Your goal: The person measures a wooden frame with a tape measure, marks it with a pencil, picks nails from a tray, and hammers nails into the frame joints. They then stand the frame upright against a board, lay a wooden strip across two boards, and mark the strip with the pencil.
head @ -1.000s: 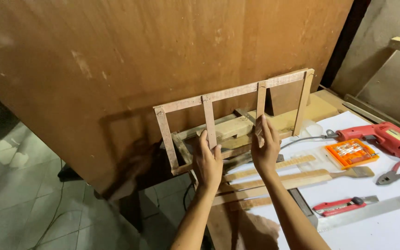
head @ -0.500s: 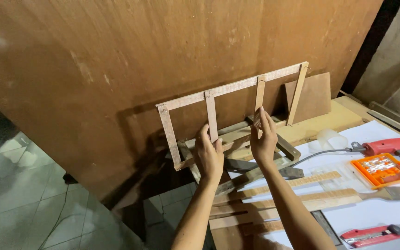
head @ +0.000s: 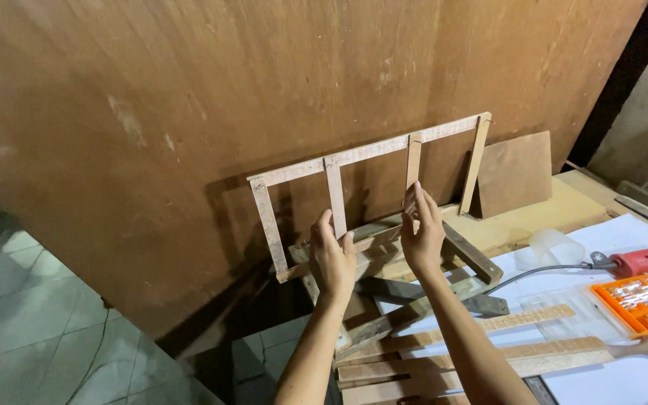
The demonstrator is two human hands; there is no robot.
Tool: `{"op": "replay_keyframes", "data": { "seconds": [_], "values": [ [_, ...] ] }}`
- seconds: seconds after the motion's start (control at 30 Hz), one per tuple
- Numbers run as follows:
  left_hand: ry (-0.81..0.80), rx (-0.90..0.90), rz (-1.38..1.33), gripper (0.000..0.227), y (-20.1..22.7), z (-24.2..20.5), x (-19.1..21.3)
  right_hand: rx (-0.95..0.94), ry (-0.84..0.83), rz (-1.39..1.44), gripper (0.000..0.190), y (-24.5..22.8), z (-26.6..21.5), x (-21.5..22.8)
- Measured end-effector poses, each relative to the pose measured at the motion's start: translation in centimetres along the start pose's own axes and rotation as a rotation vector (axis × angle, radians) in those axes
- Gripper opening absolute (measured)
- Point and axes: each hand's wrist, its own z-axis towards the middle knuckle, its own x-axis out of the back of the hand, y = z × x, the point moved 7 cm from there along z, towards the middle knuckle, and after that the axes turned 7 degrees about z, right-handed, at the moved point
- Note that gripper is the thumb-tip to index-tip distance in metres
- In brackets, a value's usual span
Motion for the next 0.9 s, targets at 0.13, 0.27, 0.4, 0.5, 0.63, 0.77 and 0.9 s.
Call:
{"op": "replay_keyframes", "data": {
  "seconds": [0.13,0.27,0.4,0.5,0.63,0.77,0.9],
  "values": [
    [-0.101,0.118,0.031,0.06,0.5,-0.2,0.5,0.05,-0.012,0.029,0.068,-1.2,-0.2,1.0],
    [-0.086,0.105,-0.012,0.062,1.7,-1.2,1.9,0.023,-0.046,0.06,0.072,-2.0,-0.9,1.9],
    [-0.051,0.087,0.005,0.061,2.5,-1.8,3.4,0.037,-0.084,0.049,0.077,-4.1,-0.9,2.7],
    [-0.034,0.076,0.006,0.062,3.6,-2.3,5.0,-0.013,-0.129,0.068,0.077,-4.7,-1.4,3.6],
    [-0.047,0.04,0.015,0.061,5.1,-1.6,6.4,-0.011,-0.137,0.104,0.076,-6.0,-1.0,4.2],
    [-0.11,0.137,0.003,0.06,3.4,-1.3,5.6,-0.042,-0.131,0.135,0.076,-5.1,-1.2,3.3],
    [-0.092,0.101,-0.036,0.061,2.9,0.0,5.1,-0.011,-0.122,0.07,0.081,-4.9,-0.2,2.3]
  ]
}}
